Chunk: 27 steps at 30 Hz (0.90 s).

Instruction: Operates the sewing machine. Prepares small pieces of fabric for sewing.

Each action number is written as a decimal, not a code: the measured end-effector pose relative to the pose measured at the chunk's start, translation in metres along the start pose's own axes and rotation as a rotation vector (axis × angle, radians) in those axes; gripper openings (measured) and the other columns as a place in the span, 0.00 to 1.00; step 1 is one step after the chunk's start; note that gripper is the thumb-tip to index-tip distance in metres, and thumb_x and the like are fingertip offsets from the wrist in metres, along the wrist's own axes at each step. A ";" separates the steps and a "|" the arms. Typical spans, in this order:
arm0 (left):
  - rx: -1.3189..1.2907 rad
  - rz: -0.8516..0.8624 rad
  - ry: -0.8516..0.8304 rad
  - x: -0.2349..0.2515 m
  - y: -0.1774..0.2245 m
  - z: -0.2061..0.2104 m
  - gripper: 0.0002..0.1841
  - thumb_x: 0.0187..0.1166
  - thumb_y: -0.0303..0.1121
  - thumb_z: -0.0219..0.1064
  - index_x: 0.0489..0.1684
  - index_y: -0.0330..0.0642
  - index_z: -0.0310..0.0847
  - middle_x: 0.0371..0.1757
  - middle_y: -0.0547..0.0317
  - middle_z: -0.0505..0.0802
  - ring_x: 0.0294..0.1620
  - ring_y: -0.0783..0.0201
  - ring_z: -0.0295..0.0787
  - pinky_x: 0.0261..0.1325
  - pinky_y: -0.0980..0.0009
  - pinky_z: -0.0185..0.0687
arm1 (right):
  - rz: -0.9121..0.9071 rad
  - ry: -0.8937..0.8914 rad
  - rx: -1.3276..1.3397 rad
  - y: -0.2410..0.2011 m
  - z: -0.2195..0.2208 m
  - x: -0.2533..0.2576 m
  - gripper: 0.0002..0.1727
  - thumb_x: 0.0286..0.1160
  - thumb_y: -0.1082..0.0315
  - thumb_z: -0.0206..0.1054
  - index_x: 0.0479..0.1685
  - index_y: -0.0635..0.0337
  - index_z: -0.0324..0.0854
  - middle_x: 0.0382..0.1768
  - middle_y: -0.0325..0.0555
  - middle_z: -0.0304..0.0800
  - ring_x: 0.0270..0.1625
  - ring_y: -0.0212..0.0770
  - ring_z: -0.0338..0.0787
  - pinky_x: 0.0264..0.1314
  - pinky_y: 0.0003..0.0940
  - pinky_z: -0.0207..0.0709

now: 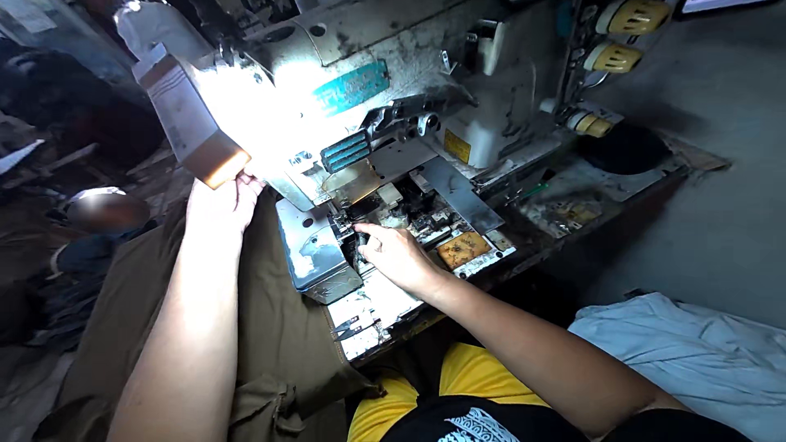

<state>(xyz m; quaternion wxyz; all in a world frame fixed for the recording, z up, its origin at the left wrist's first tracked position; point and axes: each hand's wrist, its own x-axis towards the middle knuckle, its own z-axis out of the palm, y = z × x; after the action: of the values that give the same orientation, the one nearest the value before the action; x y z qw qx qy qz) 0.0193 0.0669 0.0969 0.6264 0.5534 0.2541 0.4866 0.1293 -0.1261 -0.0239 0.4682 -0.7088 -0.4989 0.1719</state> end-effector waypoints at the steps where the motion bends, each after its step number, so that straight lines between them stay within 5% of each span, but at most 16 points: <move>1: 0.009 -0.010 0.004 0.001 0.000 -0.001 0.08 0.89 0.26 0.52 0.41 0.51 0.72 0.28 0.69 0.83 0.30 0.74 0.83 0.43 0.75 0.85 | 0.004 0.006 0.000 0.000 0.001 0.000 0.22 0.83 0.68 0.66 0.75 0.57 0.83 0.33 0.49 0.91 0.37 0.44 0.88 0.48 0.45 0.81; 6: 0.068 -0.014 0.078 -0.005 0.001 0.009 0.06 0.85 0.23 0.57 0.49 0.47 0.72 0.37 0.64 0.88 0.38 0.70 0.89 0.48 0.70 0.89 | 0.068 -0.147 0.101 -0.002 -0.002 0.007 0.19 0.83 0.67 0.67 0.69 0.61 0.84 0.35 0.52 0.90 0.37 0.45 0.88 0.49 0.45 0.82; 11: 0.148 -0.002 -0.003 -0.018 -0.002 0.020 0.07 0.87 0.23 0.54 0.46 0.49 0.74 0.34 0.70 0.89 0.36 0.75 0.89 0.45 0.75 0.88 | 0.126 -0.281 0.070 0.005 -0.028 -0.002 0.12 0.79 0.59 0.73 0.39 0.62 0.88 0.29 0.47 0.85 0.33 0.39 0.82 0.43 0.40 0.77; 17: 0.128 0.006 -0.074 -0.016 -0.022 0.017 0.10 0.87 0.22 0.52 0.44 0.52 0.75 0.36 0.73 0.90 0.39 0.78 0.90 0.46 0.77 0.88 | 0.109 -0.113 -0.078 0.010 -0.056 -0.019 0.14 0.74 0.62 0.75 0.23 0.58 0.81 0.20 0.41 0.77 0.28 0.38 0.78 0.33 0.41 0.69; 20: 0.086 0.029 -0.027 -0.014 -0.028 0.017 0.10 0.88 0.22 0.51 0.44 0.52 0.73 0.35 0.73 0.90 0.40 0.79 0.90 0.47 0.78 0.88 | -0.067 0.116 -0.095 0.008 -0.048 -0.023 0.09 0.70 0.64 0.74 0.27 0.56 0.82 0.16 0.39 0.76 0.21 0.36 0.77 0.26 0.38 0.67; 21: 0.077 0.040 0.045 -0.010 -0.026 0.015 0.09 0.88 0.23 0.52 0.46 0.50 0.73 0.36 0.72 0.89 0.39 0.78 0.89 0.46 0.78 0.87 | -0.132 0.187 -0.103 0.010 -0.043 -0.022 0.06 0.71 0.64 0.73 0.37 0.55 0.85 0.17 0.38 0.78 0.20 0.36 0.78 0.24 0.37 0.71; 24: 0.182 0.149 0.185 0.014 0.002 -0.012 0.13 0.92 0.28 0.50 0.67 0.36 0.72 0.53 0.55 0.84 0.51 0.70 0.82 0.59 0.74 0.78 | -0.260 0.317 -0.116 0.014 -0.034 -0.023 0.19 0.74 0.61 0.73 0.62 0.54 0.86 0.21 0.36 0.83 0.20 0.33 0.79 0.25 0.33 0.75; 27: 0.450 0.286 0.152 0.057 0.056 -0.076 0.08 0.88 0.32 0.57 0.55 0.43 0.80 0.45 0.68 0.92 0.45 0.78 0.89 0.52 0.77 0.86 | -0.376 0.496 -0.155 0.011 -0.043 -0.043 0.13 0.74 0.63 0.70 0.53 0.57 0.91 0.31 0.38 0.90 0.27 0.26 0.81 0.30 0.19 0.75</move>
<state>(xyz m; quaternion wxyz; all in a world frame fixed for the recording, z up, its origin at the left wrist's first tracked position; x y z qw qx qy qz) -0.0416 0.1473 0.1423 0.3918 0.6707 0.3214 0.5417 0.1465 -0.1853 -0.0216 0.5438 -0.6580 -0.5034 -0.1340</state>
